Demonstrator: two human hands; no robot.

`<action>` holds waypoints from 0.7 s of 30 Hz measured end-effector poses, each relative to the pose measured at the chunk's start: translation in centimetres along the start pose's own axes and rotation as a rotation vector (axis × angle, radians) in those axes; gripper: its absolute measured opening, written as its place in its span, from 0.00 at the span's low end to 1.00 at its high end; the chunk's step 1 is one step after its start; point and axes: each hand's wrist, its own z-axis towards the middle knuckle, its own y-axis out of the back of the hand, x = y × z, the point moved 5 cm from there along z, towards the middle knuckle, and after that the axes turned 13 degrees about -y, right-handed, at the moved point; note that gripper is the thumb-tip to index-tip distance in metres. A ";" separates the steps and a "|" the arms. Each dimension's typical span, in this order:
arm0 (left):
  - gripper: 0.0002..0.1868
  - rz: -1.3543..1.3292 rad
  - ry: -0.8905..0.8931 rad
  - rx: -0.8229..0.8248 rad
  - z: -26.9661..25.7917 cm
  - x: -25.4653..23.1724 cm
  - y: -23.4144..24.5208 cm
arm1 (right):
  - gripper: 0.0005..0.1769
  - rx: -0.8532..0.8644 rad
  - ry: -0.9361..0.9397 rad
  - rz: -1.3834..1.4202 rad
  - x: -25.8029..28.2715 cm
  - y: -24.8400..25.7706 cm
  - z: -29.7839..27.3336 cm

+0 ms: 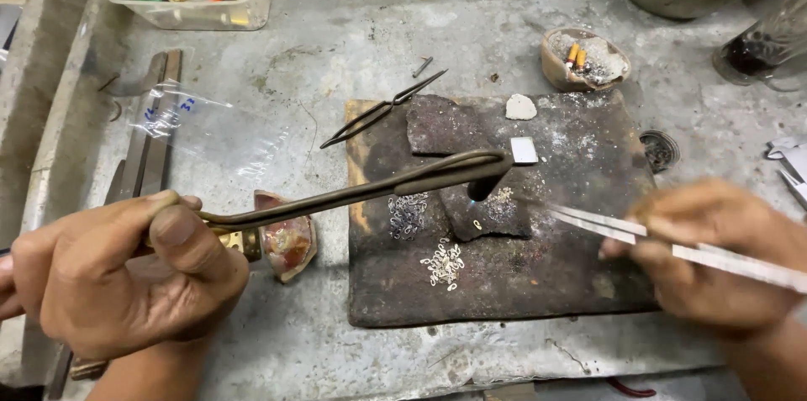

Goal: Soldering small jewelry components using a handheld torch and tweezers on a soldering block.

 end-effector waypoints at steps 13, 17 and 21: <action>0.11 -0.046 0.056 0.076 0.5 -1.0 0.6 | 0.24 0.234 0.412 -0.768 1.6 -7.0 -6.1; 0.13 -0.110 0.003 0.028 0.1 -1.2 0.4 | 0.20 0.248 0.480 -0.845 0.6 -7.0 -7.4; 0.11 -0.100 -0.008 0.074 -0.4 -1.1 0.8 | 0.27 0.430 0.186 -0.729 -2.9 -6.7 -9.5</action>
